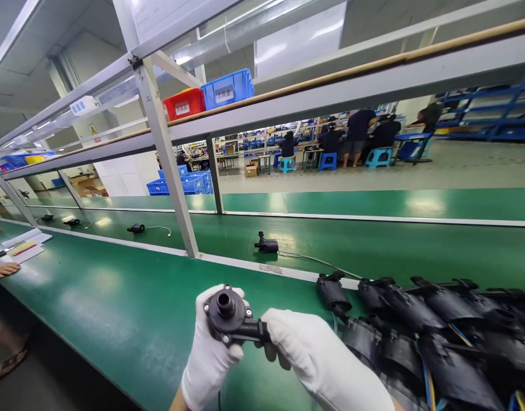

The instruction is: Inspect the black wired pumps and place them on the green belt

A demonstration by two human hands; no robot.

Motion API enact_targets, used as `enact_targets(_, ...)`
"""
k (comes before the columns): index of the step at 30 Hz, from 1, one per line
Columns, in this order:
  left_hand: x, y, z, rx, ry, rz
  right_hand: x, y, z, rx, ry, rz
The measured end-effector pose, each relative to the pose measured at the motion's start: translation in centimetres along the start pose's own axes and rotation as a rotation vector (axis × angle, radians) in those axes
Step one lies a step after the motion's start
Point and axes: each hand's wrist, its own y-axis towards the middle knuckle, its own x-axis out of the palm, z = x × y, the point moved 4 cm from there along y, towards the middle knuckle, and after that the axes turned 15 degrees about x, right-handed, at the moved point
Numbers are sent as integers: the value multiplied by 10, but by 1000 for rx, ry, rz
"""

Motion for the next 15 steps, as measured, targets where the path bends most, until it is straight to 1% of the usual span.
enact_targets(2,-1,-5,1,138,124,31,3,1,5,-3,60,-28)
enact_targets(4,-2,-12,0,244,197,93,7,1,8,-37,103,-62)
enact_targets(6,-3,-17,-4,271,211,171,10,0,10,-70,110,-73)
enact_targets(8,-5,-21,-8,229,132,219,11,0,11,-86,100,-67)
enact_targets(9,-5,-23,-11,186,79,234,12,0,10,-90,98,-66)
enact_targets(13,-6,-26,-19,-69,-40,297,9,1,4,-98,108,-55)
enact_targets(15,-5,-24,-20,-151,-83,302,8,2,1,-93,114,-45)
